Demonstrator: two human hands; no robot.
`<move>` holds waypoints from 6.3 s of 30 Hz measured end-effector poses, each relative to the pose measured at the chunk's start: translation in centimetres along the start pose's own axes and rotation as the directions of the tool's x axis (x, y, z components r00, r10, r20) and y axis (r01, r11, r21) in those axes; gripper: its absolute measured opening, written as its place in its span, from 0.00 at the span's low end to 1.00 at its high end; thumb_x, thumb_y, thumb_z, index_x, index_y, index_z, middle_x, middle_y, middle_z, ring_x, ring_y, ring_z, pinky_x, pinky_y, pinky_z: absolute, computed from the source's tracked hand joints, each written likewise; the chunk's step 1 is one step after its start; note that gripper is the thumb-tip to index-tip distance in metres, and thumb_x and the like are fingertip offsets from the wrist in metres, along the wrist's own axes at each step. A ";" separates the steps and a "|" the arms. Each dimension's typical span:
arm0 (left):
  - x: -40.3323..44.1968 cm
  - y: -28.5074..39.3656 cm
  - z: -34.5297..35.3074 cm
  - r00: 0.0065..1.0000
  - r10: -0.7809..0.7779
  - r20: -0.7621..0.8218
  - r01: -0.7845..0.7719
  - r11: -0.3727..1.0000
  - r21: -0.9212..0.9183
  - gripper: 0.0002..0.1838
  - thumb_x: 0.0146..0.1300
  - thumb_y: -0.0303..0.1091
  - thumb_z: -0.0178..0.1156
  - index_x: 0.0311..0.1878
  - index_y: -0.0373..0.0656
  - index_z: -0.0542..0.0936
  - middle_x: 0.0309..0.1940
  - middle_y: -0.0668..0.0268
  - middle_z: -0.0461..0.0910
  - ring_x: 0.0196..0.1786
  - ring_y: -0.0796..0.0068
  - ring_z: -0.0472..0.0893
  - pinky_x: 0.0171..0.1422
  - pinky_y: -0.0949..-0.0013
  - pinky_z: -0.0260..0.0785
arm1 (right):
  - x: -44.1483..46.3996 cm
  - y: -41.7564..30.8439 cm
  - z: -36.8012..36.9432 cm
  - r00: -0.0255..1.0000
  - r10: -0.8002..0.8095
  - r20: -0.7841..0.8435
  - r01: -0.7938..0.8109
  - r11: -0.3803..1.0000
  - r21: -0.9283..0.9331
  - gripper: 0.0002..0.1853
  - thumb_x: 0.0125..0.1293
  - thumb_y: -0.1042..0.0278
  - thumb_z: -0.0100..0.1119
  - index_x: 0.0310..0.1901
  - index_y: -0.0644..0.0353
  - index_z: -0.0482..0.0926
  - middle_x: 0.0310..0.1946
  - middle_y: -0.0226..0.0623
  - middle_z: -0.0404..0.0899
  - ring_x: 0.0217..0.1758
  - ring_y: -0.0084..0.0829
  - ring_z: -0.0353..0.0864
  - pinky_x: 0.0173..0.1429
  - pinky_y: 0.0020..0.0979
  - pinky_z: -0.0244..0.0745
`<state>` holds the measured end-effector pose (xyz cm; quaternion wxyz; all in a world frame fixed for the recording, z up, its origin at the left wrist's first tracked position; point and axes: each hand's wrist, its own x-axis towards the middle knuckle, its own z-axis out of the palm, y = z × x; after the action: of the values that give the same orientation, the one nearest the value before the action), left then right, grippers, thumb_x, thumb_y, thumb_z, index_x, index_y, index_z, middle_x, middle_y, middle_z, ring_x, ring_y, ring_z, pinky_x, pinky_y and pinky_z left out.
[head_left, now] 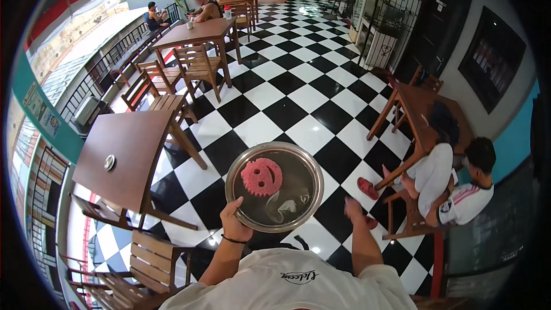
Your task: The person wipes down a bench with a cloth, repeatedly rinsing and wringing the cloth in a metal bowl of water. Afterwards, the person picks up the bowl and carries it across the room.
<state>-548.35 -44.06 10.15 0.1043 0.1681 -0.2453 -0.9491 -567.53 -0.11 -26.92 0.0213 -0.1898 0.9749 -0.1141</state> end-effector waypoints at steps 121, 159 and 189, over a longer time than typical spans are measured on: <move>410.0 -41.5 139.3 0.997 -0.011 -0.079 0.018 0.996 0.088 0.29 0.54 0.34 0.56 0.61 0.35 0.75 0.54 0.53 0.81 0.54 0.52 0.82 0.64 0.51 0.74 | 374.3 137.0 -24.3 0.181 0.546 0.818 -0.936 0.351 -0.027 0.20 0.76 0.55 0.45 0.56 0.62 0.77 0.47 0.43 0.79 0.48 0.37 0.79 0.47 0.41 0.76; 541.8 -38.6 178.0 1.000 -0.014 -0.018 0.014 1.000 0.003 0.28 0.47 0.29 0.50 0.55 0.34 0.77 0.51 0.54 0.82 0.53 0.54 0.83 0.65 0.53 0.75 | 513.1 165.0 -26.1 0.290 0.570 0.769 -0.905 0.424 0.027 0.18 0.72 0.63 0.44 0.54 0.62 0.77 0.53 0.55 0.78 0.59 0.52 0.76 0.64 0.48 0.71; 640.1 -58.1 223.2 0.761 -0.551 0.342 0.489 0.834 0.254 0.28 0.48 0.31 0.52 0.55 0.34 0.77 0.52 0.55 0.81 0.53 0.56 0.82 0.64 0.54 0.74 | 584.9 190.2 -33.9 -0.111 0.716 0.689 -0.968 -0.234 0.088 0.26 0.65 0.47 0.57 0.45 0.68 0.82 0.42 0.56 0.83 0.47 0.54 0.83 0.50 0.51 0.76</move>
<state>-1227.68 -77.73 -6.71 -0.2291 0.0388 -0.2752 -0.9329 -1182.10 -40.64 -36.75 0.3481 0.5733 0.6673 -0.3240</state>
